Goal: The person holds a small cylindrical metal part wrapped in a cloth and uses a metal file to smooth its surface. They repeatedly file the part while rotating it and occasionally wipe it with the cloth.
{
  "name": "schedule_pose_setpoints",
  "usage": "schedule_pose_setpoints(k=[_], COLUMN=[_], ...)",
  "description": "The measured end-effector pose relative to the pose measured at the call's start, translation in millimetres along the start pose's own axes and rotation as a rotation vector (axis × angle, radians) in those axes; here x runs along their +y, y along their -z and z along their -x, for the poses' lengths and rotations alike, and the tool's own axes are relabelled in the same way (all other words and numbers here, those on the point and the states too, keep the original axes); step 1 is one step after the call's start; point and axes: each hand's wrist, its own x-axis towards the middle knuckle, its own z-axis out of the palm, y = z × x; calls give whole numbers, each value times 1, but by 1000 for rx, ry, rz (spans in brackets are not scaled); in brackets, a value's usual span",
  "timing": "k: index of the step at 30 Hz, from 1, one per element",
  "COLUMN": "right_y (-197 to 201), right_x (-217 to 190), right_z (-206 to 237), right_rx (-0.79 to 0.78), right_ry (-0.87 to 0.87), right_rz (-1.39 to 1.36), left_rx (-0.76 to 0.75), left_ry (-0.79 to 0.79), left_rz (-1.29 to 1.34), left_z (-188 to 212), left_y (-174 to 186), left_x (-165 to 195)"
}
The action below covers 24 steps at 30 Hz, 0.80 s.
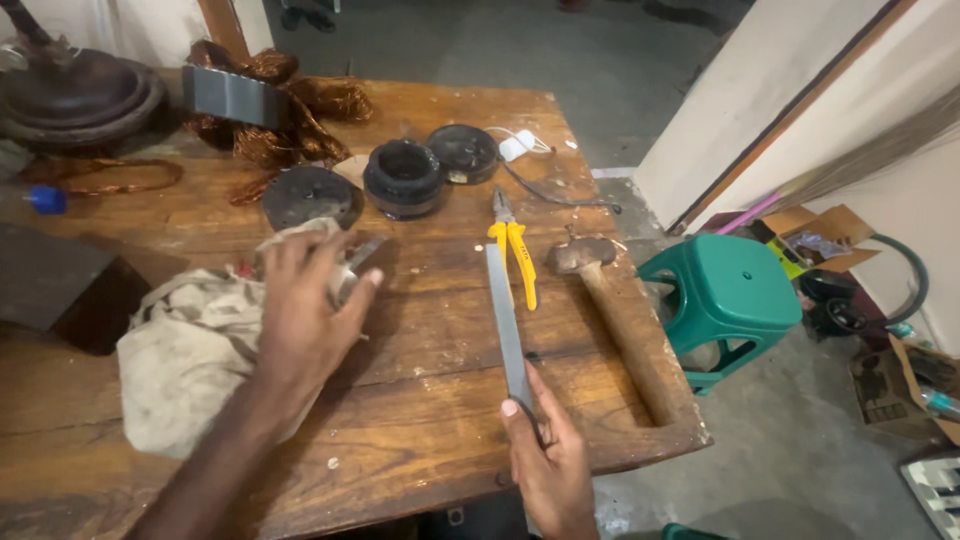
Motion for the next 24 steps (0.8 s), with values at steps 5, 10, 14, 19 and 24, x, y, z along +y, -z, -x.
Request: schedule_pose_setpoints(k=[5, 10, 14, 19, 24], right_y=[0, 2, 4, 7, 12], right_x=[-3, -2, 7, 20, 21], right_z=[2, 3, 1, 0, 0], right_rx=[7, 5, 23, 33, 43], right_ry=[-34, -29, -16, -9, 40], right_rz=[22, -16, 10, -60, -87], left_rx=[-188, -666, -692, -897, -841], left_ry=[20, -237, -139, 222, -150], left_rz=[657, 375, 254, 206, 455], left_z=[36, 37, 11, 33, 31], left_y=[2, -33, -50, -42, -33], left_x=[11, 14, 26, 61, 49])
